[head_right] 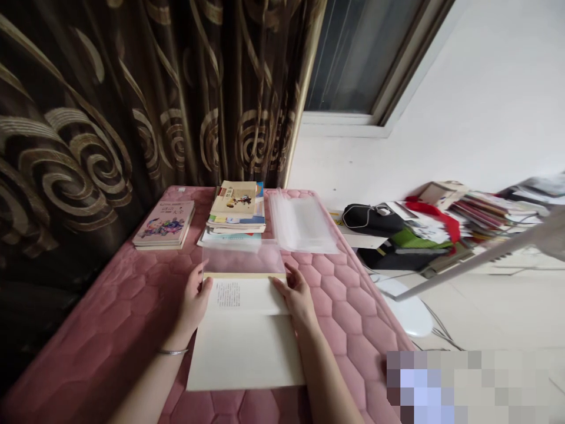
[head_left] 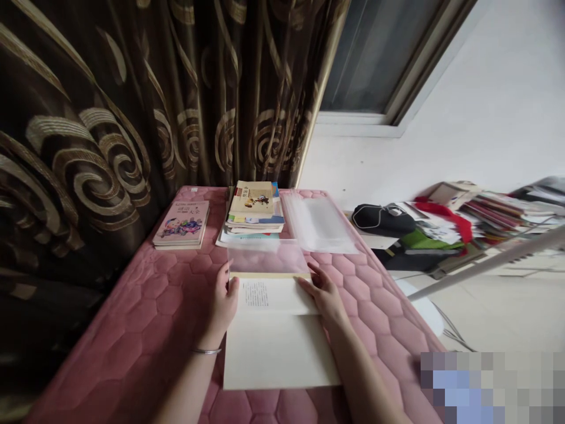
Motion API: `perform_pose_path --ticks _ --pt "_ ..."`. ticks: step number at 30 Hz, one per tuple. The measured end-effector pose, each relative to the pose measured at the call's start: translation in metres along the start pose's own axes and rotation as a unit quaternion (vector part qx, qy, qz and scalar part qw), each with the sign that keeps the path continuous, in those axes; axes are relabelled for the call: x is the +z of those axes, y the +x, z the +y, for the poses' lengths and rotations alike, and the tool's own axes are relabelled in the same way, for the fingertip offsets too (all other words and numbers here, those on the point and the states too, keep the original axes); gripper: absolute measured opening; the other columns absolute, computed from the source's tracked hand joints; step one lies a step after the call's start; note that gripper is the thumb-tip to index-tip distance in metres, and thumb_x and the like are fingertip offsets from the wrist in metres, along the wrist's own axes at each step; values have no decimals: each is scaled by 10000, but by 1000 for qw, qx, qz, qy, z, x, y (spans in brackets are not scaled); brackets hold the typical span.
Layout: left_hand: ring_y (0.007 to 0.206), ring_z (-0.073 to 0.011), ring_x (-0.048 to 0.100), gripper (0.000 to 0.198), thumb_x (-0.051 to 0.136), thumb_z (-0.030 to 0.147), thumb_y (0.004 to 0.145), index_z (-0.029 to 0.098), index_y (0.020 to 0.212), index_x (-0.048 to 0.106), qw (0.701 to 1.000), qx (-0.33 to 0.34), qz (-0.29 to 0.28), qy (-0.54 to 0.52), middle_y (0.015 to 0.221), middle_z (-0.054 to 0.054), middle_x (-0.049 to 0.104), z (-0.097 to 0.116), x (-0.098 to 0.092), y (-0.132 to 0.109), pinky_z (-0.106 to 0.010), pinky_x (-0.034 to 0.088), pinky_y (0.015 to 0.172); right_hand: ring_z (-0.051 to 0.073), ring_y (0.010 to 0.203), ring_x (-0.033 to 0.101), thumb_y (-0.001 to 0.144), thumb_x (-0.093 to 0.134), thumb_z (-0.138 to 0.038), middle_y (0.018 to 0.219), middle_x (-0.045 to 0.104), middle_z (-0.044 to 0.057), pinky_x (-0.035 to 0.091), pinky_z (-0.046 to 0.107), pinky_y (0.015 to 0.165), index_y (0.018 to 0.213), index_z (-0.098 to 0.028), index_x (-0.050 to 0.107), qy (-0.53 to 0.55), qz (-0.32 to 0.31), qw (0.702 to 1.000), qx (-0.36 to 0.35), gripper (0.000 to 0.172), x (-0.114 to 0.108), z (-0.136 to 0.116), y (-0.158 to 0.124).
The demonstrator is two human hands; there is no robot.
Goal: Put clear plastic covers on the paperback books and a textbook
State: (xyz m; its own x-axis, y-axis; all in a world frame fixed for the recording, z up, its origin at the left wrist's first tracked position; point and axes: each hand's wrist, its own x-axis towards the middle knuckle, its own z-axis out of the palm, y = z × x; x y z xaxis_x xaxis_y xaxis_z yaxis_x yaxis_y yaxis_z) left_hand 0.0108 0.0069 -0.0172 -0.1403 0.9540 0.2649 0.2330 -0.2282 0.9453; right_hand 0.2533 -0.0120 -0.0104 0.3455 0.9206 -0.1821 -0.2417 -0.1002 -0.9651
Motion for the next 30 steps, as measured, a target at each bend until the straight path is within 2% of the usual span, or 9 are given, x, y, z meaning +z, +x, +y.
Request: perform_pose_path --ticks 5,10,17,22,24,27,30 --pt "939 -197 587 402 515 320 863 180 1239 519 1000 -6 1 -1 1060 -95 630 2 1 0 -334 456 842 188 773 649 530 855 -397 904 688 25 529 287 667 1095 -177 590 30 -8 999 -3 662 3 -4 -4" --pt "971 -203 578 387 509 306 862 186 1229 517 1000 -5 2 5 1076 -94 617 3 1 -1 -342 450 851 152 652 606 517 857 -415 768 658 -13 500 268 605 924 -193 586 35 -12 999 -8 537 4 -1 -2" --pt "841 -177 586 342 526 308 852 190 1173 533 1000 -23 18 -4 955 -62 629 2 3 -2 -303 457 757 139 594 560 441 868 -415 665 607 -43 454 256 561 763 -203 566 32 -1 999 4 490 6 -8 -4" --pt "783 -156 579 340 527 320 847 188 1160 527 999 -33 16 -3 918 -49 622 0 3 -2 -274 445 719 86 458 423 574 764 -390 527 508 -71 300 203 426 709 -194 581 9 -4 999 38 301 2 -13 -9" --pt "774 -153 583 345 537 322 845 187 1162 526 999 -32 11 -10 910 -46 628 0 3 -2 -273 450 723 86 447 410 599 719 -358 510 488 -75 294 202 420 705 -203 569 25 4 999 41 240 1 -12 -9" --pt "784 -154 594 338 542 317 845 192 1159 531 999 -27 13 -16 943 -54 643 1 2 -3 -279 457 740 97 462 435 589 706 -332 529 505 -68 324 209 433 737 -208 573 39 -11 998 49 234 0 -11 -8" --pt "819 -164 604 343 546 317 843 188 1161 530 999 -27 8 -17 1008 -74 650 4 1 -3 -289 459 758 86 447 405 584 724 -368 528 492 -76 308 206 432 758 -204 585 29 -23 998 49 276 1 -11 -6"
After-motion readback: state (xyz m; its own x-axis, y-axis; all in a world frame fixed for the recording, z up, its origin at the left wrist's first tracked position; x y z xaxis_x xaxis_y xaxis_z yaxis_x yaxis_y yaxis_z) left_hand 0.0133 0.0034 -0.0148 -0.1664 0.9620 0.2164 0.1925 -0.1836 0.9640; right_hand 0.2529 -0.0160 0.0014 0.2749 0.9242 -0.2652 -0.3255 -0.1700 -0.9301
